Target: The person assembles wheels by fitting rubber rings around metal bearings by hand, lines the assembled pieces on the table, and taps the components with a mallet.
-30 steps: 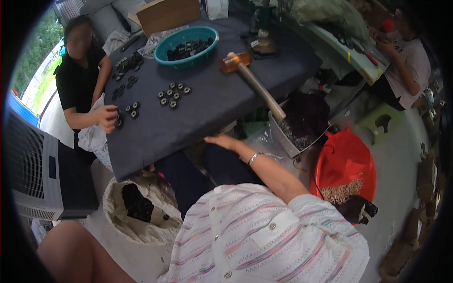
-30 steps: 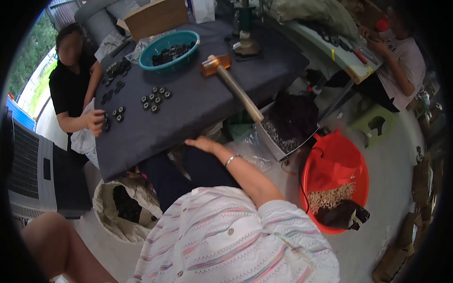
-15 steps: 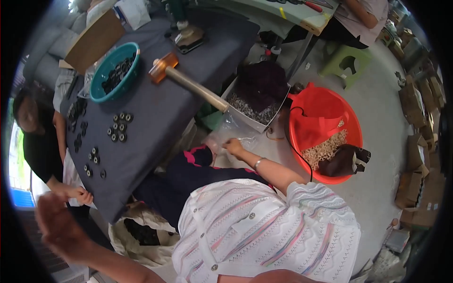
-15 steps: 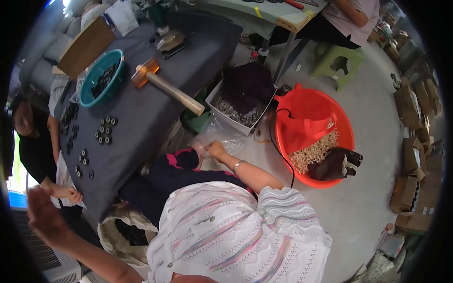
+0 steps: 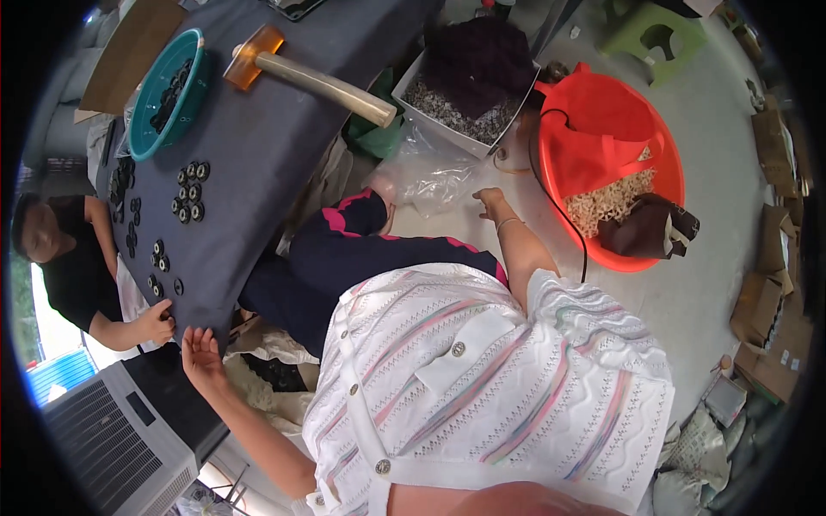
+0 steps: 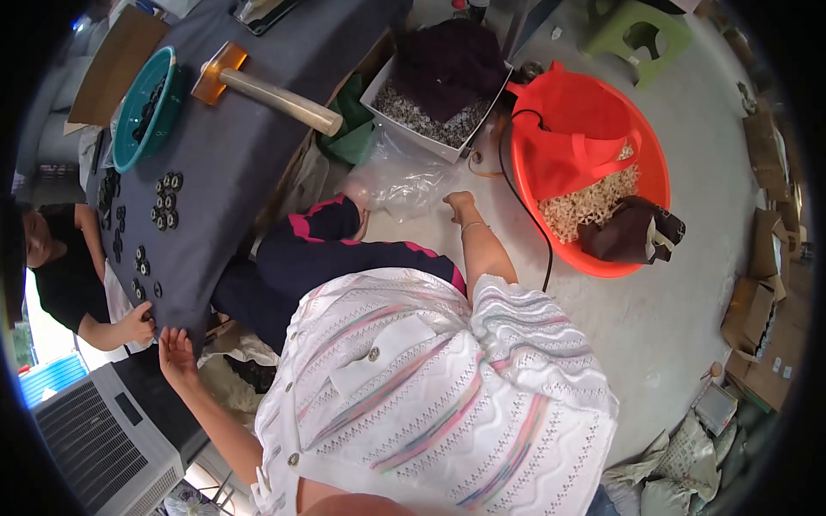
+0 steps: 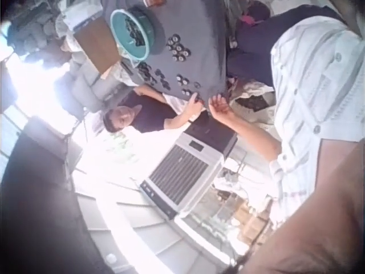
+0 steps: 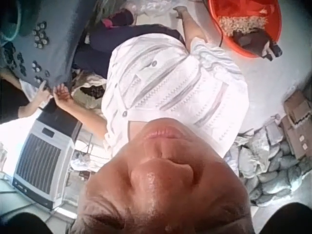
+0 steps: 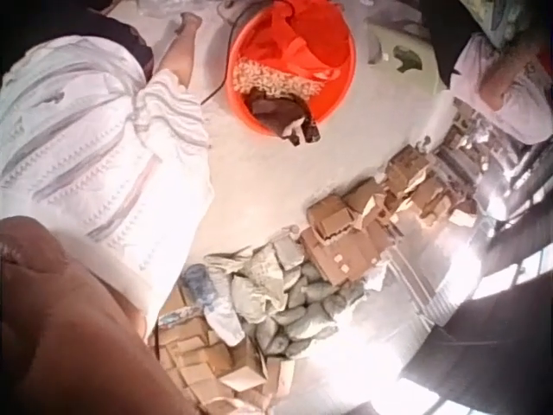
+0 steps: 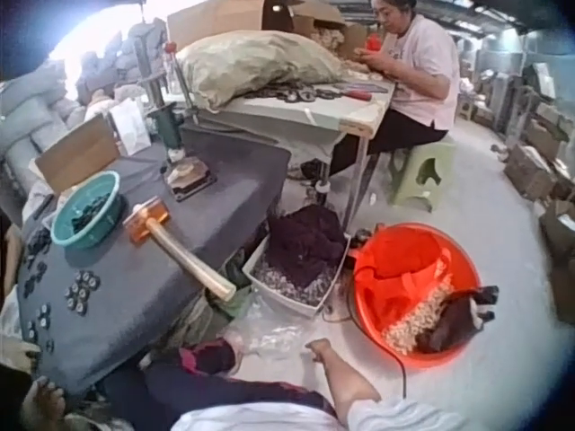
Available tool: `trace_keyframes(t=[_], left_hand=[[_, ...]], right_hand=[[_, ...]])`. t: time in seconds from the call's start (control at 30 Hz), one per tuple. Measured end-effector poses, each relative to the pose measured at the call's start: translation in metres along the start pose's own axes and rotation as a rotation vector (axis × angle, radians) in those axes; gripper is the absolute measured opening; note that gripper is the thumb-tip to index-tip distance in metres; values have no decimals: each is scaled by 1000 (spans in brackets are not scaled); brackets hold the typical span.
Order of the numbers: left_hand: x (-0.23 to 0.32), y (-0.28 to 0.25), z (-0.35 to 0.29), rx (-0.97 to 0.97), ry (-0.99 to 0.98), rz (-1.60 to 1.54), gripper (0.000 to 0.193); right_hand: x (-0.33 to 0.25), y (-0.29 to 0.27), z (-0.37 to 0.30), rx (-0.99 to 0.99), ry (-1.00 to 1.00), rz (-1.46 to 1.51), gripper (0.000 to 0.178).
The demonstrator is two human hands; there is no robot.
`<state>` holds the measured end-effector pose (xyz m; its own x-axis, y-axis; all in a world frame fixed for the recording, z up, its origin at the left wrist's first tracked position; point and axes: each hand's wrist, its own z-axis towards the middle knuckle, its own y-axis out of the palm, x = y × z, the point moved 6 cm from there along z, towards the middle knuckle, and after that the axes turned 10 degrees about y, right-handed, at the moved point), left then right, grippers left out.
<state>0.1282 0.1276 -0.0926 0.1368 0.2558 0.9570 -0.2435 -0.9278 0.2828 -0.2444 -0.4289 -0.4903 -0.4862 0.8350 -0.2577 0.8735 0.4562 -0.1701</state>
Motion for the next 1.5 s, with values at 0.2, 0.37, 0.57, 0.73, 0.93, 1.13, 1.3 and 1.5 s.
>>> trace_keyframes(t=[0.2,0.37,0.57,0.73,0.93,1.13,1.3,1.5], left_hand=[[25,-49,-18,143,1,127,33],[19,-19,-21,106,-25,110,33],[13,136,-39,-144,129,300,27],[-32,348,-65,-939,351,635,17],[-118,454,-82,-983,626,1171,61],[-157,473,-76,-871,659,933,28],[-138,492,-59,-923,184,343,23],[-64,534,-34,-855,-72,135,20]], right_hand=[[9,21,-15,-36,24,14,60],[-9,38,31,-241,-129,372,31],[-54,62,-115,-410,-430,477,9],[-108,39,-275,-341,-720,253,16],[-157,43,-378,-244,-890,159,35],[-168,10,-405,-238,-939,107,43],[-204,-11,-435,-271,-1432,-592,46],[-270,-45,-460,117,-1378,-1123,51]])
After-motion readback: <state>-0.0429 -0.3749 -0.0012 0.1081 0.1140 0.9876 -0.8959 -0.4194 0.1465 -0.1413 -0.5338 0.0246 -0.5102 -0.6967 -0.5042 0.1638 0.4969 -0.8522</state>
